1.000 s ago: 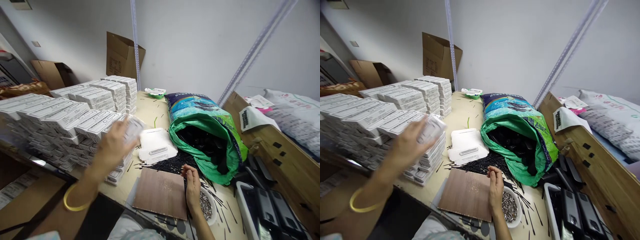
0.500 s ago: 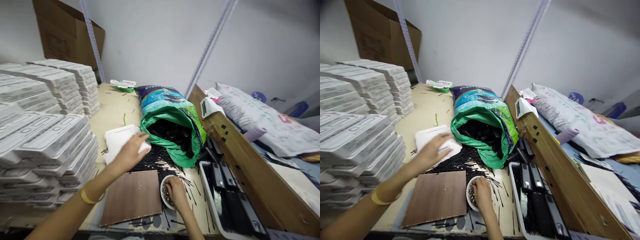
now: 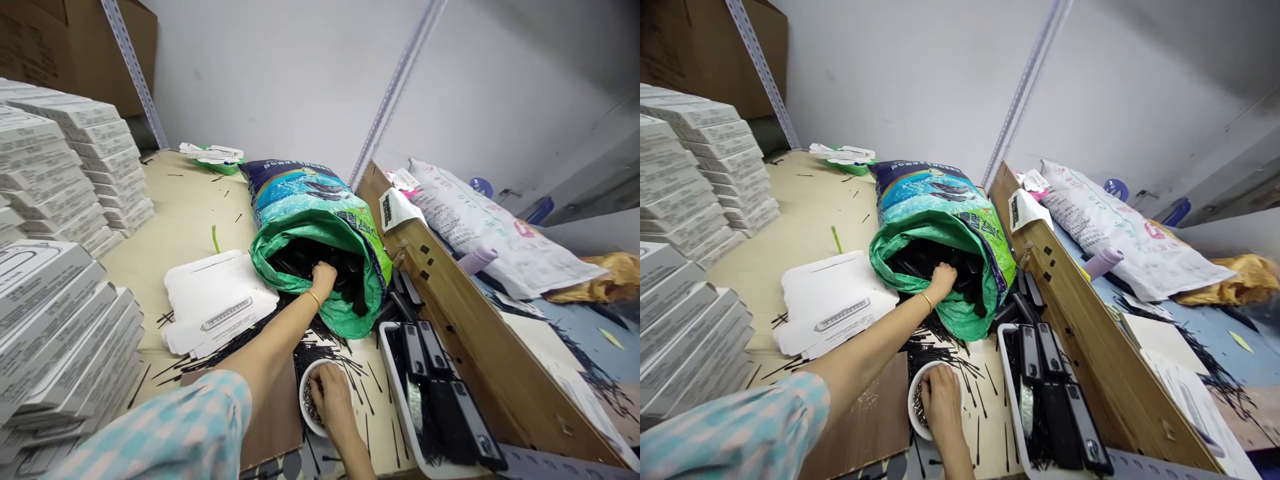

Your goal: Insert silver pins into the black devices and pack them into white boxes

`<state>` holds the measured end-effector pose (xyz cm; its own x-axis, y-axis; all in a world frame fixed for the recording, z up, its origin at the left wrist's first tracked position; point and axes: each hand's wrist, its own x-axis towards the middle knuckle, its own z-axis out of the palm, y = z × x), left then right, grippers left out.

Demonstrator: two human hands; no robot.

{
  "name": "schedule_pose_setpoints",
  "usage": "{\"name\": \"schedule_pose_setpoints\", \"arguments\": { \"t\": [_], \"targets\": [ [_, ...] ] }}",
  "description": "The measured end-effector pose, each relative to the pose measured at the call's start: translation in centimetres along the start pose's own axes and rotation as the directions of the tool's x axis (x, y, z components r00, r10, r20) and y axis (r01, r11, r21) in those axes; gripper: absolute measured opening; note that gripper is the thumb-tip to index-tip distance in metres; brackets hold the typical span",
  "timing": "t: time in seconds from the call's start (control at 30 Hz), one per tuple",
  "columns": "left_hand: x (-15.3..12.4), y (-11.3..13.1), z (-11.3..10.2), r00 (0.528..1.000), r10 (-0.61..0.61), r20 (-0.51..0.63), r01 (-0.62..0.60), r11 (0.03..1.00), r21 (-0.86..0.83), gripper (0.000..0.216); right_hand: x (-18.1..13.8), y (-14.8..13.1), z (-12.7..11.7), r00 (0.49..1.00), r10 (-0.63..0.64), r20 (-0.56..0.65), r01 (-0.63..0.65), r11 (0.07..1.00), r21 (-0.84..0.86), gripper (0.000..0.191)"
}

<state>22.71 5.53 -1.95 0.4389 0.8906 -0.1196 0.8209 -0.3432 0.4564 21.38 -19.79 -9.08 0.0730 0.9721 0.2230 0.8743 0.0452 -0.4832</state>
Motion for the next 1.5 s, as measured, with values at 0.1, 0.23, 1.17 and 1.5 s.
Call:
{"name": "schedule_pose_setpoints", "arguments": {
  "t": [0.1, 0.23, 1.17, 1.5],
  "targets": [
    [-0.6, -0.5, -1.0, 0.999, -0.042, 0.034, 0.043, 0.999, -0.033, 0.019, -0.2, 0.2, 0.0, 0.998, -0.031, -0.049, 0.033, 0.999, 0.034, 0.012],
    [-3.4, -4.8, -4.3, 0.995, -0.057, 0.077, 0.07, 0.983, -0.171, 0.014, -0.4, 0.5, 0.0, 0.995, -0.033, -0.094, 0.043, 0.993, 0.107, 0.012],
    [-26.0, -8.6, -4.9, 0.904, -0.253, 0.346, 0.195, -0.475, -0.858, 0.016, 1.3, -7.7, -3.9, 0.886, 0.374, 0.273, -0.259, -0.089, 0.962, 0.025],
    [-27.1, -8.3, -4.5, 0.854, -0.349, 0.387, 0.119, -0.592, -0.797, 0.012, 1.1, -9.6, -2.8, 0.912, 0.407, -0.046, -0.144, 0.425, 0.894, 0.02]
  ]
}}
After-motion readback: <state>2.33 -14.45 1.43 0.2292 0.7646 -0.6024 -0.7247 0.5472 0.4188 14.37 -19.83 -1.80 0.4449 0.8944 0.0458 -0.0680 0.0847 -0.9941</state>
